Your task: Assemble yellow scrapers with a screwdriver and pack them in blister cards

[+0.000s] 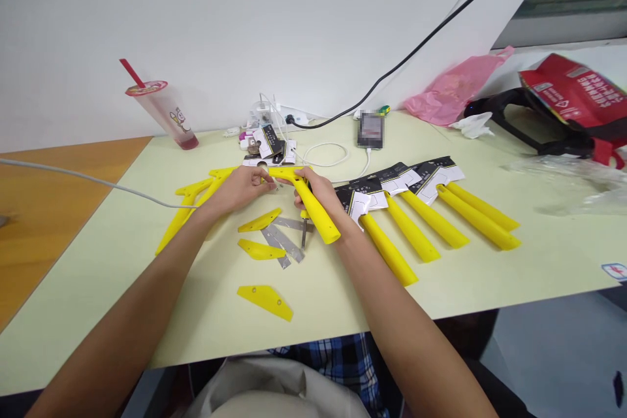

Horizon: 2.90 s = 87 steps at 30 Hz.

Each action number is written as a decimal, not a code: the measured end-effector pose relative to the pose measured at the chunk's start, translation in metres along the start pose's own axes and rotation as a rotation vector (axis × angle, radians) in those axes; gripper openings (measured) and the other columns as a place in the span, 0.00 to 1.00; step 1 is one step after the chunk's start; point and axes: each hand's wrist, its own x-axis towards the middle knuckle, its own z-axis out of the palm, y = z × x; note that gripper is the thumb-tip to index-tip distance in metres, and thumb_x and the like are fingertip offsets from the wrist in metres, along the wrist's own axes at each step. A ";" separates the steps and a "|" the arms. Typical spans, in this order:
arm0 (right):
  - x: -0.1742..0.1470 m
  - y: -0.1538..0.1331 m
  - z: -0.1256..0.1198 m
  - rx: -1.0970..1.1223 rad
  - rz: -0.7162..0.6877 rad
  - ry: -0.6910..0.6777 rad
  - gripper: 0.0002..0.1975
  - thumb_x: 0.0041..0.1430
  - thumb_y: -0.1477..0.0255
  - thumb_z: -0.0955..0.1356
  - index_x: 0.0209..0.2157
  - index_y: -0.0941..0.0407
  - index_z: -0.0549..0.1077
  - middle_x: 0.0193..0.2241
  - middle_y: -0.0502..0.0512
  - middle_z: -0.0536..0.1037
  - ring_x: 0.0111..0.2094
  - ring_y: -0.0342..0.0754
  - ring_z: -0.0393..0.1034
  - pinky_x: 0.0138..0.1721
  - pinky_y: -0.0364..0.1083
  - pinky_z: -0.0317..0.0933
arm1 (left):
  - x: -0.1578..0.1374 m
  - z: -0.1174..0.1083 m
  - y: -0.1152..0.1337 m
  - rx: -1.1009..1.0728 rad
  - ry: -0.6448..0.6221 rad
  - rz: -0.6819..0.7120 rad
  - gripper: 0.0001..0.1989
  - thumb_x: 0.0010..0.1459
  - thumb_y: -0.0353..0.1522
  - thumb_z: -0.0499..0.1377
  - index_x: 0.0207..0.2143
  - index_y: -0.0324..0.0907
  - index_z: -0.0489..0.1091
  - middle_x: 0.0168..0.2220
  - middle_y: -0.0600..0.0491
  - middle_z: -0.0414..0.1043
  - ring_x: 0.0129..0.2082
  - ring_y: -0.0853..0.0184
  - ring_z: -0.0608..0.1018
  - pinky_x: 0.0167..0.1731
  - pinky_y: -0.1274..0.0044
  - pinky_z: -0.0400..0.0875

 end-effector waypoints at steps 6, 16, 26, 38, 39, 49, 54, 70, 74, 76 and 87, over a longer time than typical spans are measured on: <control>0.001 0.002 -0.001 0.016 -0.002 -0.004 0.14 0.65 0.58 0.72 0.40 0.54 0.73 0.21 0.49 0.73 0.18 0.43 0.60 0.16 0.41 0.55 | 0.006 0.010 -0.006 -0.039 -0.018 0.069 0.11 0.62 0.38 0.66 0.38 0.40 0.84 0.34 0.51 0.77 0.32 0.64 0.73 0.36 0.73 0.65; -0.002 -0.001 0.000 0.011 0.017 0.014 0.14 0.65 0.58 0.73 0.39 0.55 0.73 0.20 0.50 0.73 0.18 0.43 0.60 0.15 0.41 0.54 | 0.005 0.010 -0.006 -0.055 0.007 0.085 0.13 0.62 0.39 0.66 0.43 0.40 0.83 0.31 0.54 0.74 0.30 0.65 0.70 0.33 0.74 0.61; -0.002 -0.001 0.000 0.014 -0.003 0.021 0.15 0.64 0.58 0.73 0.42 0.55 0.74 0.21 0.50 0.74 0.18 0.43 0.61 0.16 0.41 0.54 | 0.007 0.012 -0.012 -0.074 -0.037 0.109 0.14 0.63 0.39 0.65 0.44 0.41 0.84 0.35 0.51 0.80 0.34 0.63 0.76 0.37 0.72 0.66; -0.011 -0.008 0.006 -0.011 0.070 -0.003 0.13 0.65 0.60 0.71 0.40 0.56 0.72 0.19 0.48 0.70 0.16 0.42 0.60 0.14 0.41 0.49 | 0.001 0.019 -0.015 0.011 -0.013 0.123 0.12 0.68 0.40 0.63 0.43 0.42 0.79 0.39 0.48 0.82 0.38 0.57 0.80 0.39 0.70 0.68; -0.012 -0.008 0.007 -0.015 0.068 -0.002 0.12 0.66 0.61 0.70 0.39 0.56 0.72 0.18 0.48 0.69 0.16 0.42 0.60 0.14 0.41 0.48 | 0.000 0.020 -0.014 0.033 -0.002 0.113 0.12 0.68 0.41 0.63 0.43 0.42 0.79 0.37 0.48 0.81 0.38 0.56 0.80 0.38 0.70 0.68; -0.011 -0.007 0.007 -0.059 0.068 0.019 0.17 0.64 0.57 0.71 0.42 0.57 0.74 0.18 0.47 0.69 0.16 0.42 0.59 0.14 0.41 0.48 | -0.002 0.022 -0.015 0.044 0.019 0.104 0.12 0.68 0.41 0.62 0.42 0.43 0.80 0.34 0.49 0.80 0.35 0.57 0.80 0.36 0.71 0.66; -0.010 -0.006 0.006 -0.070 0.066 0.020 0.17 0.64 0.57 0.72 0.43 0.56 0.73 0.19 0.47 0.70 0.17 0.42 0.59 0.15 0.40 0.50 | -0.004 0.020 -0.014 0.052 -0.003 0.132 0.11 0.69 0.40 0.61 0.45 0.43 0.79 0.41 0.47 0.83 0.40 0.55 0.82 0.40 0.69 0.71; -0.008 -0.006 0.006 -0.073 0.061 0.026 0.18 0.63 0.56 0.72 0.41 0.56 0.73 0.19 0.47 0.70 0.16 0.42 0.60 0.14 0.40 0.47 | -0.007 0.018 -0.009 0.123 -0.015 0.121 0.18 0.74 0.44 0.55 0.48 0.41 0.78 0.44 0.43 0.85 0.44 0.52 0.83 0.44 0.68 0.73; -0.008 -0.006 0.006 -0.067 0.061 0.027 0.17 0.64 0.57 0.72 0.42 0.57 0.73 0.19 0.47 0.70 0.17 0.42 0.61 0.14 0.40 0.47 | -0.007 0.018 -0.009 0.135 -0.021 0.128 0.18 0.74 0.43 0.54 0.49 0.41 0.78 0.47 0.43 0.85 0.46 0.53 0.84 0.44 0.69 0.72; -0.008 -0.006 0.007 -0.065 0.056 0.030 0.16 0.64 0.57 0.72 0.41 0.56 0.72 0.19 0.47 0.70 0.17 0.42 0.61 0.14 0.40 0.48 | -0.007 0.019 -0.009 0.146 -0.018 0.125 0.18 0.75 0.43 0.54 0.49 0.42 0.78 0.47 0.43 0.85 0.46 0.53 0.84 0.44 0.69 0.72; -0.010 -0.003 0.007 -0.062 0.036 0.036 0.13 0.65 0.59 0.71 0.38 0.55 0.70 0.20 0.47 0.69 0.16 0.41 0.58 0.14 0.40 0.48 | -0.008 0.026 -0.011 0.182 0.015 0.105 0.13 0.75 0.39 0.57 0.49 0.41 0.77 0.46 0.40 0.84 0.48 0.50 0.84 0.44 0.68 0.71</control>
